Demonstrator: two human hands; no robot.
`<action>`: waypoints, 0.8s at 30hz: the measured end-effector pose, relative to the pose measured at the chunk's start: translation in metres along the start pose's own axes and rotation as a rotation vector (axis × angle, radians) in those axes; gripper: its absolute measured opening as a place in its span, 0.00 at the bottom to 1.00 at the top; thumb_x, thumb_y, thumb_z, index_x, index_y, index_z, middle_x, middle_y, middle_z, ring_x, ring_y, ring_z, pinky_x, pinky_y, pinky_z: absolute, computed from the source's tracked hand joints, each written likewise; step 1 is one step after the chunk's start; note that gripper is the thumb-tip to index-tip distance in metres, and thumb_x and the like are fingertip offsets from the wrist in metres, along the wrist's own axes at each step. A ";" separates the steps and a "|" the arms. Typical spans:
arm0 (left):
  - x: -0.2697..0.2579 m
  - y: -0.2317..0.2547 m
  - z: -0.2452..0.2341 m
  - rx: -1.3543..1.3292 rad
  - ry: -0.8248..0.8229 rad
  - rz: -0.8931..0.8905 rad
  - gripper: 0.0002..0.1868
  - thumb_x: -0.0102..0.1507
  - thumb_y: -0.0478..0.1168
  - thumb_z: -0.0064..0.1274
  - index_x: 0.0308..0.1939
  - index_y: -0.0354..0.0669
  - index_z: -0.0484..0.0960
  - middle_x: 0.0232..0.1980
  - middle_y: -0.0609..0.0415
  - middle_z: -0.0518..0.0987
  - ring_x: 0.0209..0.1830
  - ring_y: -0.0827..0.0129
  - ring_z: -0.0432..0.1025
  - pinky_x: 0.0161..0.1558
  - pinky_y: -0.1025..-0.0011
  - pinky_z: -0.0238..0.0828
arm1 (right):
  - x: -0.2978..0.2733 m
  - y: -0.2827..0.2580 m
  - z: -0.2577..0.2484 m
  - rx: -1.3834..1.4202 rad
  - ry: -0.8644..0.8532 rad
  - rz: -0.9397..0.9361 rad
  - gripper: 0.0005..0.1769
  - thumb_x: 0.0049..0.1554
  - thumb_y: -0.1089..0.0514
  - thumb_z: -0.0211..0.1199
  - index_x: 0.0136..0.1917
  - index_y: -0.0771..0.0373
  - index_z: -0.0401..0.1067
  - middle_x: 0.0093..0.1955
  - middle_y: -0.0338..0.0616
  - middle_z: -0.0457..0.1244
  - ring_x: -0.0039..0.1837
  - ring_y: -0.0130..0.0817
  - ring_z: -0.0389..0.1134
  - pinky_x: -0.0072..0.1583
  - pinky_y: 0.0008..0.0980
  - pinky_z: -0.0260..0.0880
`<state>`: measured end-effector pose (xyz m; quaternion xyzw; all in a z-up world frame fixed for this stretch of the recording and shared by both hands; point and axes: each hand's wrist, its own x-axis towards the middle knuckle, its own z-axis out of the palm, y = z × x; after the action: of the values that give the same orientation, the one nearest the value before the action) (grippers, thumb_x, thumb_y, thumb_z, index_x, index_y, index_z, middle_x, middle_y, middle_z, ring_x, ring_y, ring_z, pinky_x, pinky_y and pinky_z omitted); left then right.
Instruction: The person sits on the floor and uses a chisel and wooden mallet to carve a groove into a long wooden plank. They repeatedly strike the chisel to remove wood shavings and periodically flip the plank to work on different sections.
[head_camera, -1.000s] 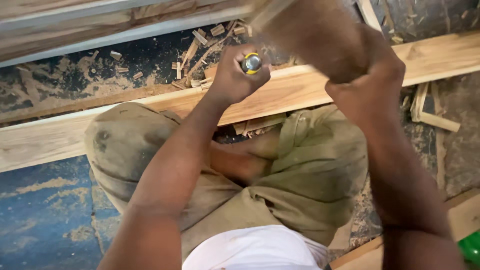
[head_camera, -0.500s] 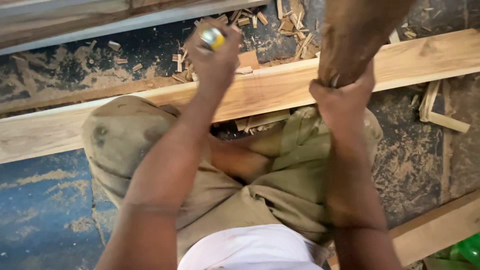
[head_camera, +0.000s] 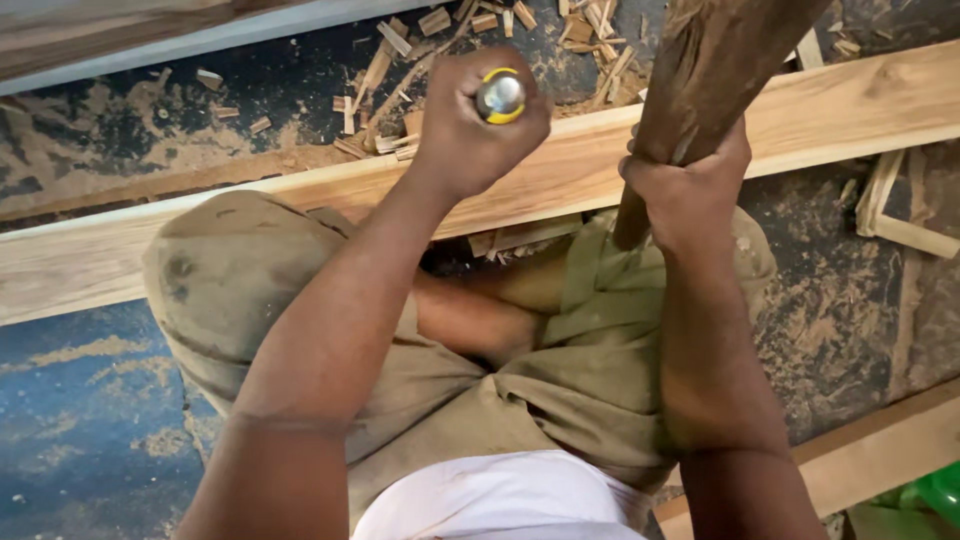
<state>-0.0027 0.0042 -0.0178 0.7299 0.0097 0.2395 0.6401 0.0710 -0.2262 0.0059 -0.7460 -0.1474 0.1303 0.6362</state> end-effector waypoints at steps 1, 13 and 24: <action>0.001 -0.001 0.001 0.054 0.007 0.031 0.09 0.62 0.32 0.63 0.31 0.40 0.77 0.30 0.58 0.78 0.28 0.76 0.71 0.33 0.73 0.69 | 0.000 0.001 0.001 -0.008 0.000 -0.004 0.30 0.50 0.75 0.69 0.65 0.69 0.66 0.52 0.42 0.67 0.54 0.32 0.71 0.56 0.34 0.74; -0.005 0.000 -0.002 -0.055 -0.049 0.019 0.08 0.63 0.34 0.63 0.33 0.39 0.78 0.32 0.57 0.79 0.32 0.76 0.73 0.37 0.73 0.72 | -0.003 -0.060 -0.021 0.393 0.020 -0.323 0.24 0.50 0.73 0.65 0.60 0.67 0.70 0.48 0.48 0.68 0.46 0.38 0.71 0.50 0.34 0.75; -0.010 -0.004 -0.003 -0.022 -0.031 -0.031 0.08 0.61 0.34 0.62 0.31 0.39 0.77 0.29 0.57 0.77 0.30 0.77 0.70 0.35 0.74 0.69 | -0.011 -0.092 -0.012 0.010 -0.065 -0.350 0.26 0.48 0.73 0.69 0.61 0.68 0.71 0.51 0.49 0.68 0.51 0.37 0.72 0.52 0.37 0.75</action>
<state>-0.0110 0.0047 -0.0246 0.7263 0.0084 0.2182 0.6517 0.0609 -0.2277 0.0989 -0.7013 -0.2949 0.0422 0.6476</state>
